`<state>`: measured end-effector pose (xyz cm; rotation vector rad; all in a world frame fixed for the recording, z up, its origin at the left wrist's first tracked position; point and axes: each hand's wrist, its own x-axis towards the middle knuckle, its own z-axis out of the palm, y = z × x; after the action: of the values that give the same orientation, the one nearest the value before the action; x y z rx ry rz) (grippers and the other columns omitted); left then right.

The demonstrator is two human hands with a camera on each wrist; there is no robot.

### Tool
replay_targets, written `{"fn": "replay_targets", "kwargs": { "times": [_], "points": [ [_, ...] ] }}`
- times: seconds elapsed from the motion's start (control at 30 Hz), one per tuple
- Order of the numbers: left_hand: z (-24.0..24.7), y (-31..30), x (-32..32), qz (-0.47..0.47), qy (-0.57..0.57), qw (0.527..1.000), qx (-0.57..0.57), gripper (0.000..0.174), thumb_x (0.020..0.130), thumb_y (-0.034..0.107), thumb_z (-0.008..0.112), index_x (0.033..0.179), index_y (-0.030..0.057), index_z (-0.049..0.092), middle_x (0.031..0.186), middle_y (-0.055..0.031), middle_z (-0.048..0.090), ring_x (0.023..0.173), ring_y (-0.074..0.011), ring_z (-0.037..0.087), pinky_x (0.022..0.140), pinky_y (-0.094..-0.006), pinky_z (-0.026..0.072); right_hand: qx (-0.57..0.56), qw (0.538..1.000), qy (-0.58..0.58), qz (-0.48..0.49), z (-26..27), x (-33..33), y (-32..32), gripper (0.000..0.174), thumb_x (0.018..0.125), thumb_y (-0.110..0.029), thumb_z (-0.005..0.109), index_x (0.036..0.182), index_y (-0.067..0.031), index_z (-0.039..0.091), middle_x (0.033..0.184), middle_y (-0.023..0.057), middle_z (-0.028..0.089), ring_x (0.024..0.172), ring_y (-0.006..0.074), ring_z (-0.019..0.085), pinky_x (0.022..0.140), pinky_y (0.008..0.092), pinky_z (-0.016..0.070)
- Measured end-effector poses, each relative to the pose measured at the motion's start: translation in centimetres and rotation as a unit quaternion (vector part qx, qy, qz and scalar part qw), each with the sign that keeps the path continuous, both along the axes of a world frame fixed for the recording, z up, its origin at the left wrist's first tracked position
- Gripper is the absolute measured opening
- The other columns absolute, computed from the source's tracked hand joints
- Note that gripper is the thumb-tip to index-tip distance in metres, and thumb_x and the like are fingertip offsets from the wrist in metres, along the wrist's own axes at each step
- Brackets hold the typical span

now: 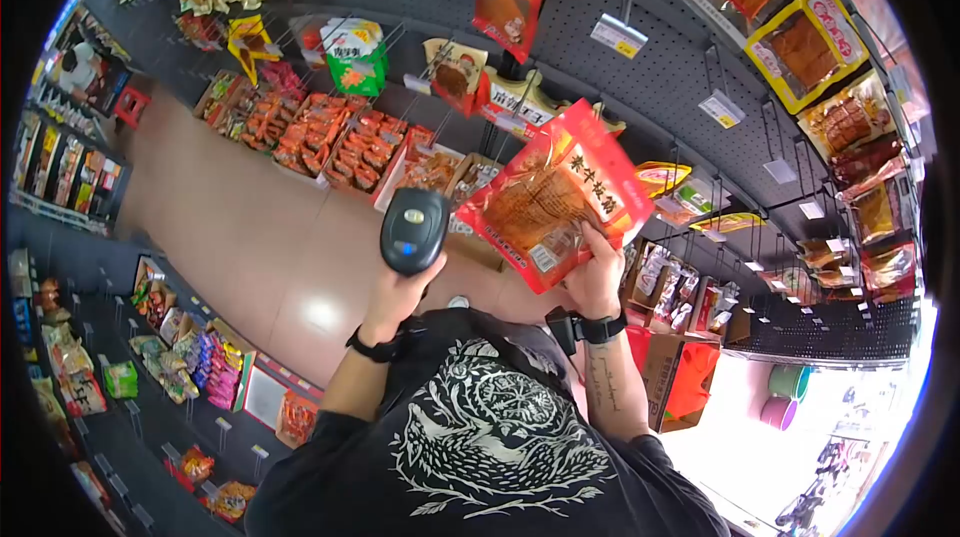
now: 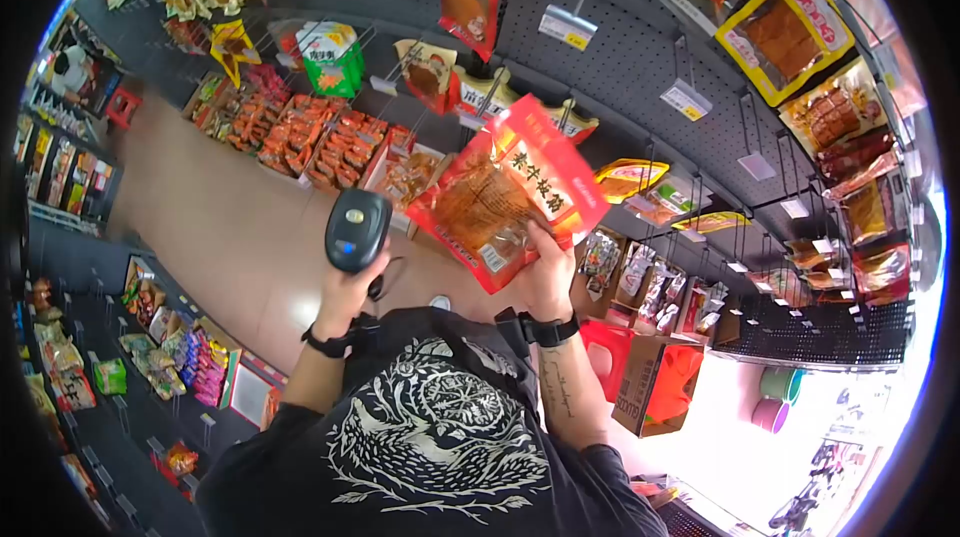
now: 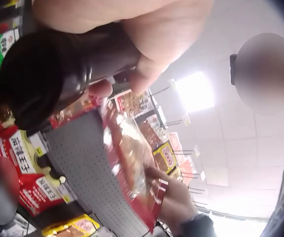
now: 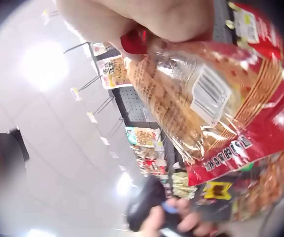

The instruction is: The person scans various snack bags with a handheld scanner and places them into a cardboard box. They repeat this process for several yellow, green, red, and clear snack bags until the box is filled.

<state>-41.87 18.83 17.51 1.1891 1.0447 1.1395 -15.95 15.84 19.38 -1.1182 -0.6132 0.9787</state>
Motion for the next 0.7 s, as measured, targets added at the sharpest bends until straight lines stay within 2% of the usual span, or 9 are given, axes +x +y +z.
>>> {"fn": "replay_targets", "kwargs": {
  "times": [0.1, 0.13, 0.17, 0.27, 0.37, 0.4, 0.43, 0.53, 0.7],
  "points": [
    [4.0, -0.5, -1.4, -0.180, 0.077, 0.978, 0.069, 0.035, 0.077, 0.009, 0.074, 0.109, 0.0016, 0.060, 0.100, -0.0083, 0.066, 0.087, -0.0159, 0.062, 0.080, -0.0306, 0.0489, 0.029, 0.999, 0.028, -0.017, -0.6, 2.0, 0.8, 0.031, 0.089, -0.002, 0.048, 0.119, 0.0005, 0.054, 0.116, 0.0107, 0.060, 0.106, 0.0224, 0.057, 0.091, 0.0403, 0.0465],
    [3.9, -0.6, -1.2, -0.184, 0.073, 0.978, 0.070, 0.035, 0.077, 0.009, 0.074, 0.109, 0.0016, 0.060, 0.100, -0.0083, 0.066, 0.087, -0.0159, 0.062, 0.080, -0.0306, 0.0489, -0.003, 0.964, -0.265, -0.036, -0.6, 2.5, 0.6, 0.031, 0.090, -0.002, 0.047, 0.120, 0.0010, 0.054, 0.117, 0.0110, 0.059, 0.106, 0.0227, 0.057, 0.091, 0.0394, 0.0463],
    [3.6, -0.8, -0.8, -0.260, 0.047, 0.964, 0.041, 0.034, 0.077, 0.008, 0.074, 0.108, 0.0019, 0.059, 0.095, -0.0076, 0.066, 0.082, -0.0152, 0.062, 0.076, -0.0302, 0.0493, -0.035, 0.844, -0.533, -0.049, -0.5, 2.8, 0.5, 0.031, 0.091, -0.002, 0.047, 0.120, 0.0014, 0.053, 0.118, 0.0112, 0.059, 0.106, 0.0229, 0.057, 0.092, 0.0385, 0.0462],
    [2.1, -0.5, -1.1, -0.356, 0.020, 0.932, -0.067, 0.032, 0.078, 0.006, 0.072, 0.106, 0.0026, 0.058, 0.086, -0.0049, 0.065, 0.072, -0.0125, 0.060, 0.067, -0.0283, 0.0485, -0.002, 0.961, -0.271, -0.049, -0.9, 2.3, 0.8, 0.030, 0.092, -0.004, 0.046, 0.121, 0.0023, 0.053, 0.119, 0.0114, 0.058, 0.107, 0.0212, 0.057, 0.092, 0.0337, 0.0455],
    [1.8, 0.0, -1.2, -0.372, -0.019, 0.917, -0.141, 0.028, 0.080, 0.005, 0.070, 0.104, 0.0033, 0.056, 0.074, -0.0005, 0.060, 0.060, -0.0073, 0.054, 0.054, -0.0243, 0.0434, -0.028, 0.805, -0.590, -0.055, -2.2, 3.0, 0.1, 0.031, 0.093, -0.005, 0.046, 0.122, 0.0032, 0.052, 0.119, 0.0097, 0.058, 0.107, 0.0201, 0.057, 0.091, 0.0321, 0.0452],
    [1.5, 0.1, -1.3, -0.378, -0.038, 0.915, -0.139, 0.027, 0.080, 0.004, 0.070, 0.103, 0.0035, 0.056, 0.075, -0.0003, 0.060, 0.060, -0.0074, 0.054, 0.054, -0.0245, 0.0434, -0.011, 0.938, -0.339, -0.063, -2.0, 2.4, 0.3, 0.031, 0.093, -0.006, 0.046, 0.122, 0.0027, 0.052, 0.120, 0.0093, 0.058, 0.109, 0.0202, 0.056, 0.091, 0.0325, 0.0453],
    [1.1, 0.3, -1.3, -0.382, -0.057, 0.912, -0.136, 0.026, 0.081, 0.004, 0.070, 0.103, 0.0037, 0.057, 0.075, -0.0001, 0.059, 0.060, -0.0075, 0.053, 0.054, -0.0246, 0.0434, -0.001, 0.980, -0.189, -0.058, -2.2, 2.3, 0.5, 0.031, 0.093, -0.006, 0.046, 0.122, 0.0020, 0.052, 0.120, 0.0091, 0.058, 0.110, 0.0201, 0.056, 0.091, 0.0329, 0.0453],
    [1.4, 0.8, -1.0, -0.355, 0.052, 0.924, -0.134, 0.027, 0.080, 0.009, 0.072, 0.103, 0.0034, 0.059, 0.081, -0.0024, 0.063, 0.069, -0.0090, 0.058, 0.063, -0.0252, 0.0469, -0.021, 0.983, 0.145, -0.113, -0.4, 0.9, 1.0, 0.032, 0.092, -0.007, 0.049, 0.123, -0.0016, 0.052, 0.118, 0.0081, 0.058, 0.114, 0.0201, 0.053, 0.093, 0.0357, 0.0458],
    [-2.1, 2.4, 1.3, -0.138, 0.005, 0.990, 0.038, 0.041, 0.081, 0.013, 0.070, 0.118, 0.0024, 0.056, 0.110, -0.0067, 0.063, 0.097, -0.0143, 0.059, 0.087, -0.0312, 0.0464, 0.018, 0.981, 0.043, 0.187, 1.1, -4.3, -0.7, 0.059, 0.091, -0.036, 0.053, 0.134, 0.0009, 0.039, 0.128, 0.0118, 0.052, 0.114, 0.0253, 0.053, 0.096, 0.0416, 0.0437]
  ]
}}
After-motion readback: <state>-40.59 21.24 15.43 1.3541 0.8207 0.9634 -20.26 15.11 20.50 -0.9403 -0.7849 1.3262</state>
